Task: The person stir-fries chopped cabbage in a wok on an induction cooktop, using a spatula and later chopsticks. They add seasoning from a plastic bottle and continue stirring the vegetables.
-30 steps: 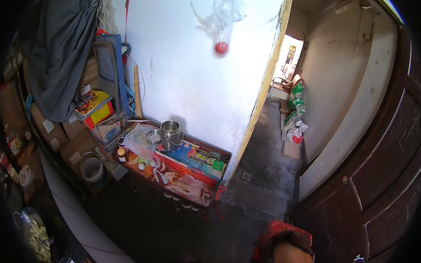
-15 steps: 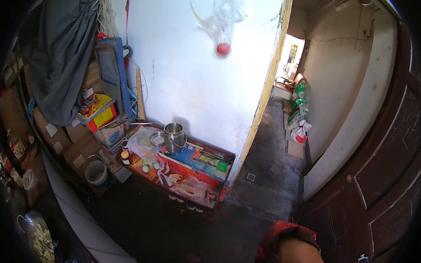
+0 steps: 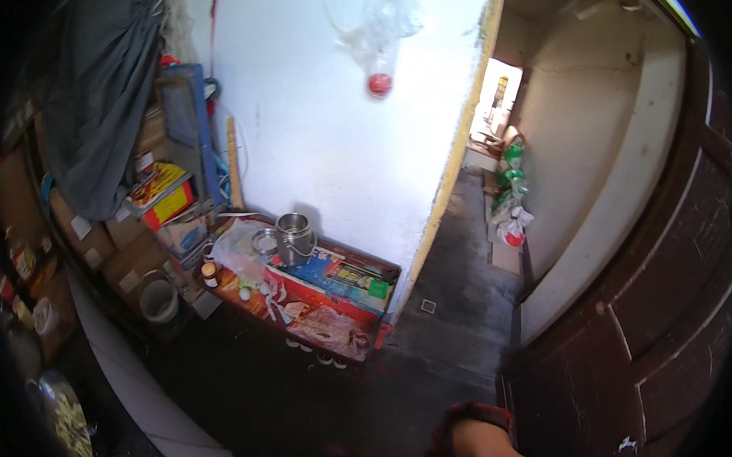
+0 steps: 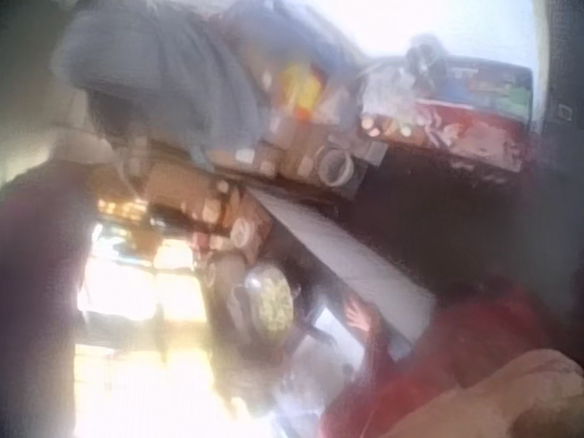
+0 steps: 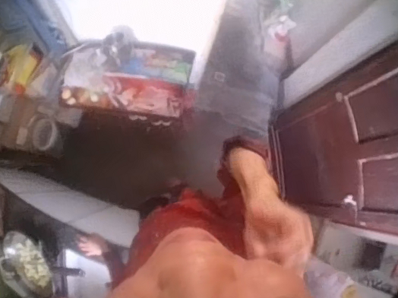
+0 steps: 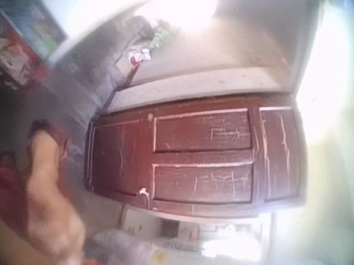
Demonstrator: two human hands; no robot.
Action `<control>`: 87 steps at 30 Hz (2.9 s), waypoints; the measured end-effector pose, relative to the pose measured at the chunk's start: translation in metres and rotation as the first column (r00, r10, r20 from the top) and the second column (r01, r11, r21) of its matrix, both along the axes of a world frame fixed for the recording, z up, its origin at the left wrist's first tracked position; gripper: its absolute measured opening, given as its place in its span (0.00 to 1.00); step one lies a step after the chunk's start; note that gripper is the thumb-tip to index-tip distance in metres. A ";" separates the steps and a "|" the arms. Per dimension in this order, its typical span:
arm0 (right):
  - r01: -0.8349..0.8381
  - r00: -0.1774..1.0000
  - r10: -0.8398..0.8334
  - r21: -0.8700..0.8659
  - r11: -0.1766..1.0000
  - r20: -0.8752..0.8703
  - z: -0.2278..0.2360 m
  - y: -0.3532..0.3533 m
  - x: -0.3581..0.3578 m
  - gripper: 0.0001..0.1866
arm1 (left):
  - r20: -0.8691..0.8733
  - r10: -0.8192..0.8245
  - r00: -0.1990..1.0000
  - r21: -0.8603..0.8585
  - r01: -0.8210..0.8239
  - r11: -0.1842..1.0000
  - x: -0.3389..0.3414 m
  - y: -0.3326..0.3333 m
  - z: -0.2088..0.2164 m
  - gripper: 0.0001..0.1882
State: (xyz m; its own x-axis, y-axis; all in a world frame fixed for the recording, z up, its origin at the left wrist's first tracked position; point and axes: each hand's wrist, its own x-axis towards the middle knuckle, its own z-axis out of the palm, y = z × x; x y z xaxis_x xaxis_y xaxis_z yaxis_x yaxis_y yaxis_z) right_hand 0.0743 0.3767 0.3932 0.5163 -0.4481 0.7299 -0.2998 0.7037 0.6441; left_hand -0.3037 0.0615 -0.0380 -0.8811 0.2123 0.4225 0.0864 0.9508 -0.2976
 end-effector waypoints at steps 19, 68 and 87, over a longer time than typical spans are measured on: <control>0.700 -0.699 0.590 0.218 0.680 0.404 -0.550 0.006 -0.061 0.14 | -0.043 -0.291 0.956 0.006 0.292 0.956 -0.028 -0.018 -0.035 0.29; 0.942 -0.334 0.881 0.149 0.300 0.336 -0.521 0.018 -0.042 0.18 | 0.164 -0.153 0.974 0.149 0.129 0.980 -0.019 -0.012 -0.022 0.34; 0.971 -0.233 0.940 0.117 0.209 0.248 -0.483 0.011 -0.024 0.24 | 0.227 -0.171 0.959 0.189 0.129 0.973 0.005 0.006 0.007 0.35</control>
